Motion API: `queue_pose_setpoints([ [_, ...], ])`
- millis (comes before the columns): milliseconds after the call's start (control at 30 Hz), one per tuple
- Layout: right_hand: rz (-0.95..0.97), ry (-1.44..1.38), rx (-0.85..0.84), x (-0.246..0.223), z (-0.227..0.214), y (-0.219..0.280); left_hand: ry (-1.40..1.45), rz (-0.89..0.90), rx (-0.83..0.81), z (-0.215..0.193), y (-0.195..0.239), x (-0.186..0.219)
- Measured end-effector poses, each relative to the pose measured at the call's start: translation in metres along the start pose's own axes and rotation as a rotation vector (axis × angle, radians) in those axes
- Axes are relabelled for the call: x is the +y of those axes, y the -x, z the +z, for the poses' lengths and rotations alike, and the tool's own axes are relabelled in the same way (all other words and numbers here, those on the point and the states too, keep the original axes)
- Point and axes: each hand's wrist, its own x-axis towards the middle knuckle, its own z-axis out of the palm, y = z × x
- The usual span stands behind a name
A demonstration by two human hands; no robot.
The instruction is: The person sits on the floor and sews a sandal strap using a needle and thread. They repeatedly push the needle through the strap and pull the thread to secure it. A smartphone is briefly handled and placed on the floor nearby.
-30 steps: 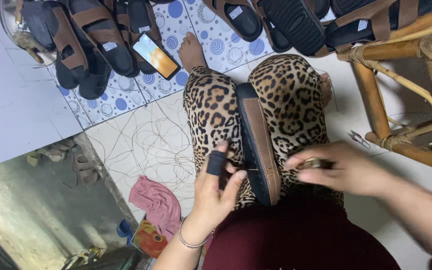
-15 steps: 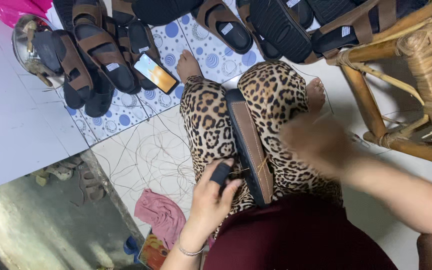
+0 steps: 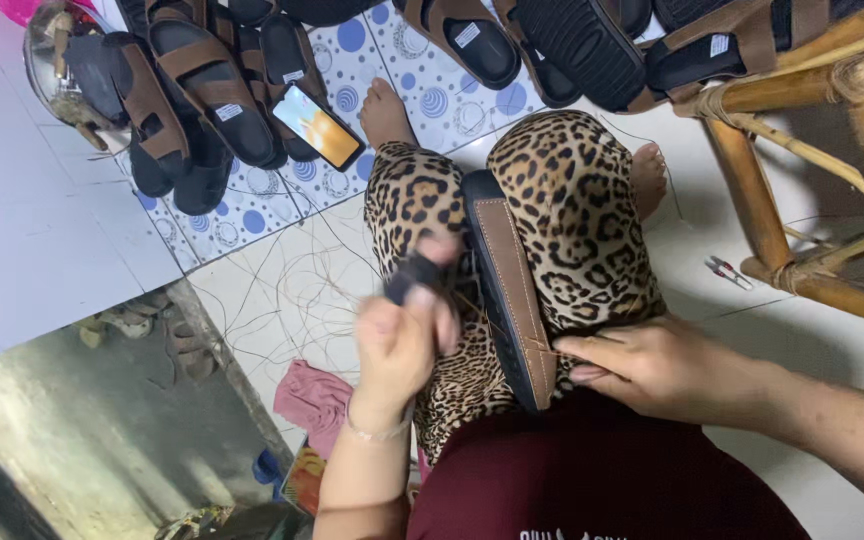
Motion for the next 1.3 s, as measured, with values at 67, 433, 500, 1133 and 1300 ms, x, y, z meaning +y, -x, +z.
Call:
queue_pose_setpoints([
  [67,-0.252,0.213,0.252,-0.001,-0.001,0.004,-0.955,0.306,0.491,-0.008,-0.018,0.006],
  [433,-0.529,-0.94,0.291,-0.024,-0.027,-0.041,0.476,-0.083,0.668,-0.146,0.022,-0.037],
  [500,-0.505,-0.774,0.256,-0.01,-0.059,-0.03,0.515,-0.161,0.603,-0.158,0.029,-0.029],
  [1133,-0.419,0.18,0.321,-0.013,-0.034,-0.02,-1.039,-0.239,-0.207,0.002,0.029,-0.007],
  [1300,-0.438,0.333,0.398,-0.022,-0.035,-0.017,-1.048,-0.185,-0.207,0.002,0.029,-0.012],
])
